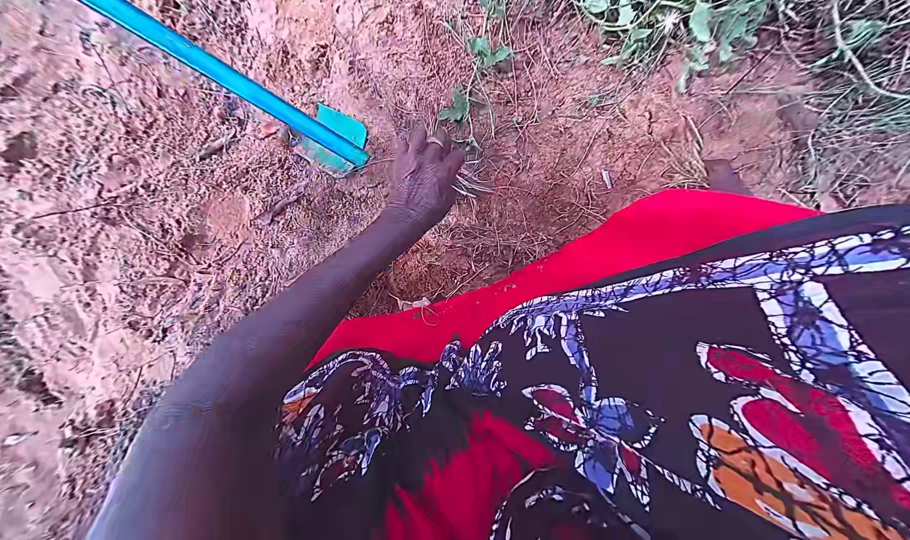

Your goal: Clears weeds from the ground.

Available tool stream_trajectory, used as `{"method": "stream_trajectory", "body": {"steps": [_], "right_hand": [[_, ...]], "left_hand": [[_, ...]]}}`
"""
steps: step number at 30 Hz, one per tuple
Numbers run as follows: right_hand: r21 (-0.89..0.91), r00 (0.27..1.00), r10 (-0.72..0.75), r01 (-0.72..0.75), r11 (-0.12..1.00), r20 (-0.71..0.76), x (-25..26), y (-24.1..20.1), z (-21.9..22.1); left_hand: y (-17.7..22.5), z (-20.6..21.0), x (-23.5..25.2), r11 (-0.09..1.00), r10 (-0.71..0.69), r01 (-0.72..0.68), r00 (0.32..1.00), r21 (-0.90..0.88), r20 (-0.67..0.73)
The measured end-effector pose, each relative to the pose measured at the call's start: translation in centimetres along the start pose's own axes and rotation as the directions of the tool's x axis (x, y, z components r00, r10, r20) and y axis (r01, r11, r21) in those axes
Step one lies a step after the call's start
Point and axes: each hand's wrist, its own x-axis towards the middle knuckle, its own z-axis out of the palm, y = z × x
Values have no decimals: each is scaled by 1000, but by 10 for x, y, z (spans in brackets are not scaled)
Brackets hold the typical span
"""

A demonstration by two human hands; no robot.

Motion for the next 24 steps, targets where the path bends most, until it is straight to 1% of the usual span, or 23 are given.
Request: {"method": "stream_trajectory", "body": {"steps": [1, 3, 4, 6, 7, 8, 10, 12, 14, 15, 16, 17, 18, 19, 20, 21, 22, 23, 24], "right_hand": [[11, 998, -1, 1, 1000, 67, -4, -8, -8], [41, 990, 0, -6, 999, 139, -14, -23, -16], [46, 994, -14, 9, 999, 112, -21, -27, -16], [77, 996, -71, 67, 995, 55, -33, -33, -18], [73, 993, -107, 103, 992, 57, -35, -34, -20], [45, 991, -125, 123, 991, 46, -31, -32, -17], [-22, 996, -83, 84, 996, 18, -10, -19, -3], [14, 997, -68, 67, 998, 36, 5, -14, 8], [29, 995, -68, 66, 997, 70, 5, -23, 17], [-7, 997, -23, 23, 1000, 78, 0, -35, 18], [-31, 994, 55, -52, 998, 93, -11, -53, 15], [-26, 967, 166, -164, 986, 193, -26, -80, 1], [36, 951, 222, -235, 971, 213, -40, -100, -4], [112, 959, 209, -233, 966, 192, -52, -109, -1], [128, 977, 134, -156, 980, 167, -61, -108, 7], [122, 980, 65, -89, 989, 186, -59, -104, 18], [104, 970, 11, -37, 994, 243, -54, -100, 29], [-6, 937, -55, 61, 998, 344, -46, -100, 38], [-112, 876, -76, 146, 983, 477, -36, -105, 48]], "left_hand": [[5, 13, -14, 998, 52, -53, 999, -33, -13], [17, 36, -36, 992, 97, -94, 994, -82, 40], [23, 48, -42, 990, 98, -89, 992, -108, 78], [32, 69, -47, 994, 58, -42, 986, -102, 154], [35, 76, -48, 996, 36, -22, 987, -87, 155], [38, 77, -49, 997, 13, 0, 987, -81, 163], [40, 76, -48, 997, -17, 28, 986, -66, 169], [42, 72, -44, 993, -50, 71, 975, -92, 215], [43, 66, -43, 981, -106, 137, 971, -135, 216], [47, 60, -41, 964, -153, 191, 967, -182, 205], [53, 53, -38, 933, -207, 257, 956, -253, 209], [58, 46, -35, 886, -255, 320, 941, -336, 223], [62, 45, -32, 825, -292, 351, 936, -443, 199], [68, 44, -29, 746, -333, 372, 927, -552, 175], [77, 45, -26, 670, -364, 372, 919, -642, 152], [88, 44, -24, 598, -377, 362, 914, -715, 148], [100, 44, -22, 529, -378, 351, 913, -773, 155], [112, 45, -19, 462, -378, 349, 909, -815, 176], [122, 49, -14, 387, -384, 347, 903, -854, 193]]}}
